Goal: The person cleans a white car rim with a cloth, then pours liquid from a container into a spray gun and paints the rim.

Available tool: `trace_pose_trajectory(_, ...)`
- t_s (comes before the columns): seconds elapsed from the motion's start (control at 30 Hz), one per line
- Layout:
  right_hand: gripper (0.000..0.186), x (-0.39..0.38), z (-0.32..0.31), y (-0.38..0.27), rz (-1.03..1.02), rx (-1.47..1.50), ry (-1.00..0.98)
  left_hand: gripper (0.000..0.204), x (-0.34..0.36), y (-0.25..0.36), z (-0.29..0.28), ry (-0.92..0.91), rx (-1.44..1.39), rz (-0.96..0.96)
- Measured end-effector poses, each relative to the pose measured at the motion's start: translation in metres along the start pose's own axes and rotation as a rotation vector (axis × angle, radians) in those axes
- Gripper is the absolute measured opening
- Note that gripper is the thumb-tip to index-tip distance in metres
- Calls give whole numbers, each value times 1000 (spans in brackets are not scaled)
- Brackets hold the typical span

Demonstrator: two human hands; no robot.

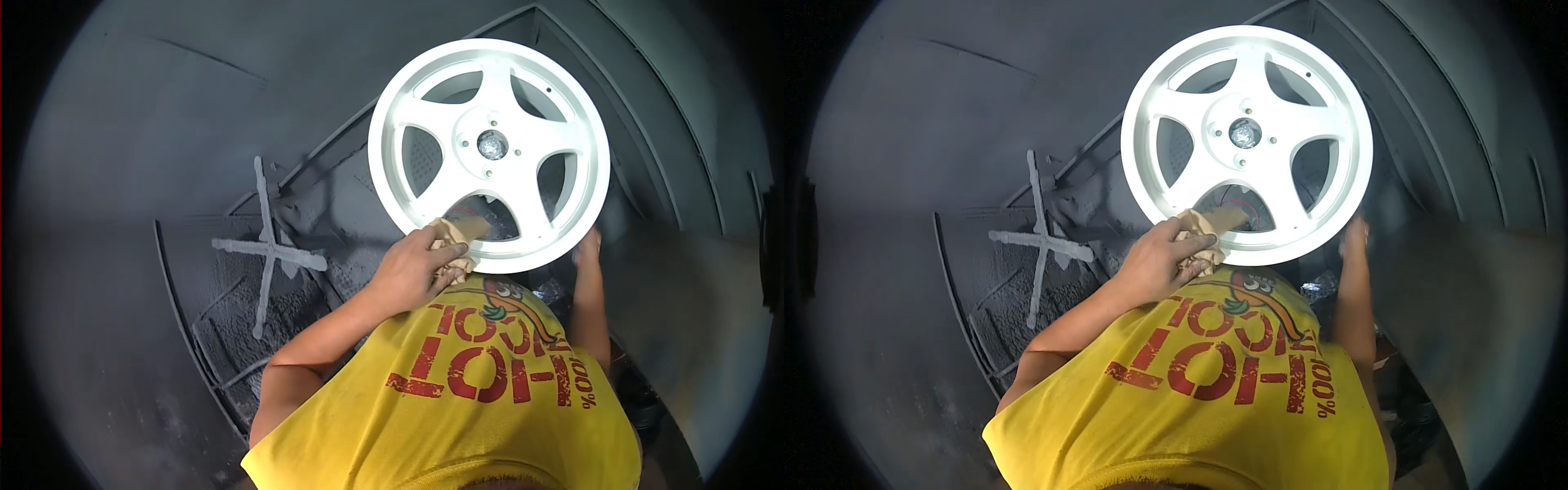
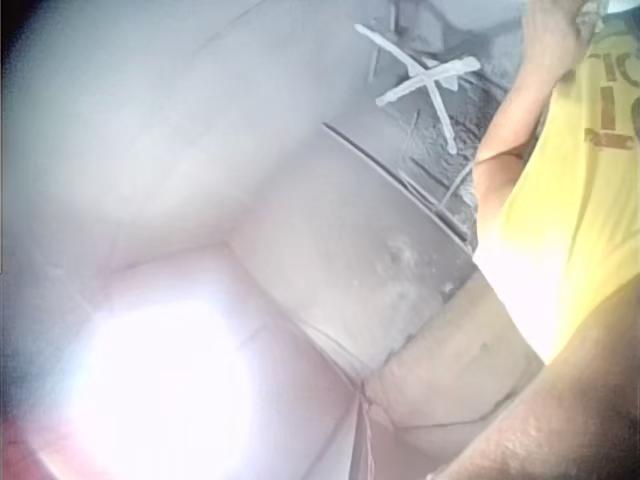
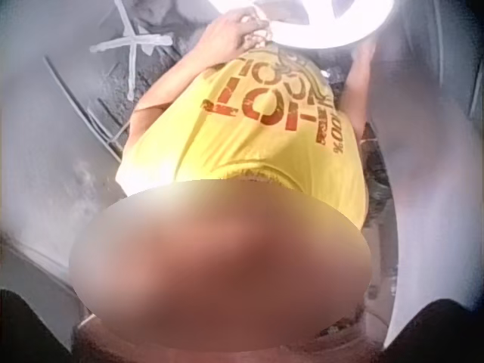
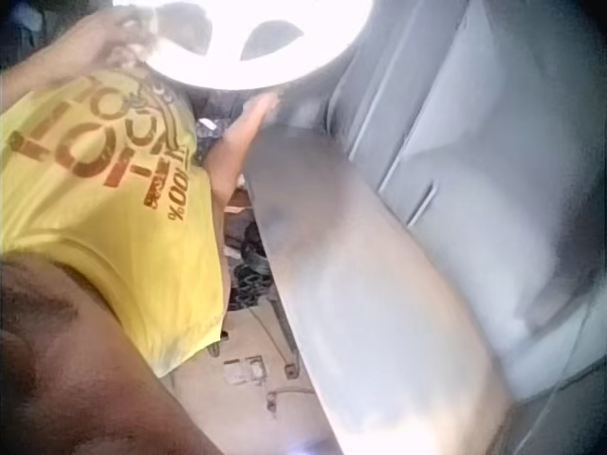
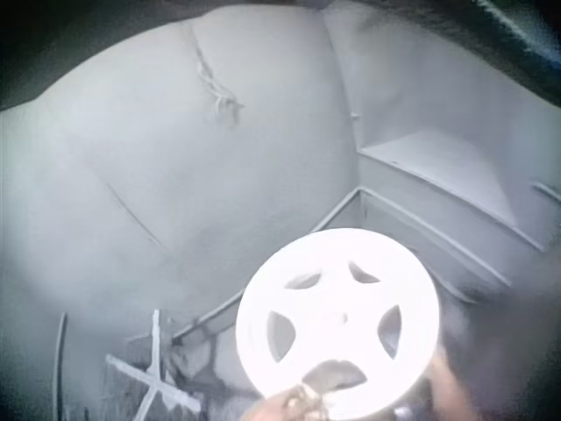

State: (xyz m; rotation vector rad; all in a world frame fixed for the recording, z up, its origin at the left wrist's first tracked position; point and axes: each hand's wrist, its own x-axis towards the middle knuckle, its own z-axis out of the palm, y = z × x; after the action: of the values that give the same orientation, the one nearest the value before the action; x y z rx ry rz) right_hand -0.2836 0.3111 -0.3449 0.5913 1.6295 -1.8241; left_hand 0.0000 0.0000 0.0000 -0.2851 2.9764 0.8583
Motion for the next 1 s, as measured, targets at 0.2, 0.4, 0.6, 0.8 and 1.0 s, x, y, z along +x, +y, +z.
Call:
trace_pose_trajectory(0.2,73,-77,-17,43,188,-223,58,39,-27,-51,-7,252,119,-228)
trace_pose_trajectory(0.4,77,-71,-70,100,50,-387,62,38,43,-133,-55,434,239,-142)
trace_pose_trajectory(0.6,75,-157,-91,93,337,-608,292,35,157,-172,-84,374,147,-26)
trace_pose_trajectory(0.8,73,-175,-160,189,11,-628,338,39,314,-142,-56,337,245,117)
trace_pose_trajectory(1.0,73,-249,-122,193,232,-345,515,35,359,-21,31,149,354,511)
